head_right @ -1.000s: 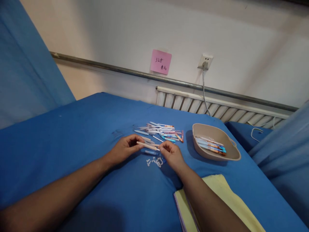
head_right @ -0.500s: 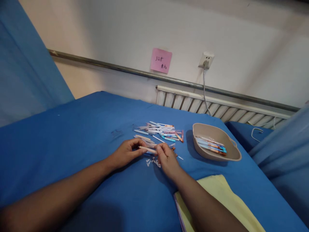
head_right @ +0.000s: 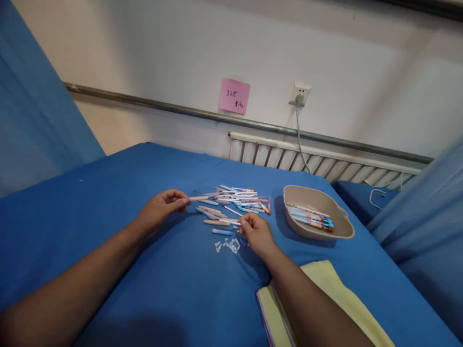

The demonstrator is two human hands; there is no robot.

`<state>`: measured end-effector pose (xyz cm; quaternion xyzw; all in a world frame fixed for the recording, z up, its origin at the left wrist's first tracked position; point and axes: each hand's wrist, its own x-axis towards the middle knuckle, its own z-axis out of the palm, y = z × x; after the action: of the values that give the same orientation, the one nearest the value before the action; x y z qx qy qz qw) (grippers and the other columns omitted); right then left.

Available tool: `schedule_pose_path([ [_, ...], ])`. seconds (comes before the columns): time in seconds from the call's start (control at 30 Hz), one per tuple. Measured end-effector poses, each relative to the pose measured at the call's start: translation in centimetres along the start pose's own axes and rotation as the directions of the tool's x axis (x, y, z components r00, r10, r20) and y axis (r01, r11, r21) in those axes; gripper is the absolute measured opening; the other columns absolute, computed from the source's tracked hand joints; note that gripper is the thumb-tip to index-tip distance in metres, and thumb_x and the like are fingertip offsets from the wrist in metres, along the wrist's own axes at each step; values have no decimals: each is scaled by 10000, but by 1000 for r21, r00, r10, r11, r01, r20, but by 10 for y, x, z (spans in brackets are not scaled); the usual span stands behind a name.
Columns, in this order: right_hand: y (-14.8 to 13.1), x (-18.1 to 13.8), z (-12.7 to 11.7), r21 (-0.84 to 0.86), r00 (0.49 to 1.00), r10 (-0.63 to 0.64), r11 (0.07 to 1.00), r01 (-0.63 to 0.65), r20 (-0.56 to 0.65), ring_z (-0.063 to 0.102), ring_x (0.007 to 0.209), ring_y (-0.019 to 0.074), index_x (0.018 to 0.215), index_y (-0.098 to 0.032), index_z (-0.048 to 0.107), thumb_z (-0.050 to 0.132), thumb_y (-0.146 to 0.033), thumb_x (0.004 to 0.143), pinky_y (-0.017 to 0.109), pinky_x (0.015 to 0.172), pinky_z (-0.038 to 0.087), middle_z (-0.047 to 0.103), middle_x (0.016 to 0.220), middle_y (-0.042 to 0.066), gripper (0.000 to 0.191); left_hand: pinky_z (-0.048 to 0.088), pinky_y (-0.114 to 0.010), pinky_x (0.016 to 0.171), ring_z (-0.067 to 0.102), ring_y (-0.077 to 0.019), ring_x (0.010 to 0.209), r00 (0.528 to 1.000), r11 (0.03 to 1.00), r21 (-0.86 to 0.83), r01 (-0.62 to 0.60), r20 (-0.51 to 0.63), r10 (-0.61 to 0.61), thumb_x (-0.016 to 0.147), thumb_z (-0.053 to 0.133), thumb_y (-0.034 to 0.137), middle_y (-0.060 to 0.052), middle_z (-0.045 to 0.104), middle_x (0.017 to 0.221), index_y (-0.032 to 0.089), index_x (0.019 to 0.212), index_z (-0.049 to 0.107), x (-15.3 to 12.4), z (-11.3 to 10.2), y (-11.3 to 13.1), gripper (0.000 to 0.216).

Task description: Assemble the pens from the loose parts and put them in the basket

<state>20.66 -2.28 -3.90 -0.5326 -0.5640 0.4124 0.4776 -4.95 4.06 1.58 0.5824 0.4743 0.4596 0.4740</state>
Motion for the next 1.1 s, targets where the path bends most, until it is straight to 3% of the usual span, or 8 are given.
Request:
schedule_pose_path([
  [0.1, 3, -1, 4, -174, 998, -59, 983, 59, 5, 486, 508, 110, 750, -194, 536, 475, -357, 821, 205, 483, 335, 604, 629, -15, 188, 443, -219, 565, 552, -99, 570, 994, 985, -160, 61, -76, -74, 616, 731, 303, -37, 670, 736, 139, 745, 600, 4, -1, -6, 247],
  [0.23, 1, -5, 5, -503, 988, -148, 851, 152, 49, 544, 601, 135, 825, -217, 593, 475, -254, 831, 223, 556, 355, 644, 702, -11, 124, 446, -201, 526, 562, -88, 549, 985, 960, -226, 163, -9, -170, 612, 749, 303, -36, 674, 755, 139, 786, 591, 4, 5, -16, 287],
  [0.47, -4, 9, 1, -723, 955, -287, 643, 253, 78, 570, 862, 175, 842, -198, 619, 485, -209, 845, 258, 781, 390, 649, 880, 46, 134, 458, -191, 528, 575, -84, 555, 984, 951, -252, 179, 38, -175, 619, 759, 294, -32, 679, 759, 148, 798, 570, 5, 14, -26, 298],
  [0.63, -9, 34, 4, -867, 978, -163, 460, 193, 131, 577, 946, 200, 980, -194, 621, 482, -186, 845, 271, 812, 378, 667, 987, 70, 194, 462, -175, 536, 591, -87, 583, 980, 928, -317, 198, 31, -198, 609, 774, 270, -6, 658, 716, 158, 797, 561, 7, 17, -28, 306],
  [0.8, -21, 49, 12, -936, 980, -11, 297, 191, 197, 606, 922, 220, 975, -180, 616, 468, -153, 836, 275, 770, 389, 677, 983, 103, 205, 472, -174, 528, 596, -82, 580, 979, 886, -420, 197, 43, -198, 652, 749, 221, -39, 683, 806, 149, 843, 584, 6, 15, -24, 262],
  [1.1, -25, 58, 20, -940, 972, 14, 259, 221, 233, 638, 846, 252, 956, -148, 612, 545, -96, 758, 291, 695, 410, 681, 945, 147, 215, 514, -170, 597, 594, -61, 593, 967, 805, -541, 243, 68, -246, 760, 649, 99, -24, 645, 805, 137, 903, 645, 6, 14, -24, 149],
])
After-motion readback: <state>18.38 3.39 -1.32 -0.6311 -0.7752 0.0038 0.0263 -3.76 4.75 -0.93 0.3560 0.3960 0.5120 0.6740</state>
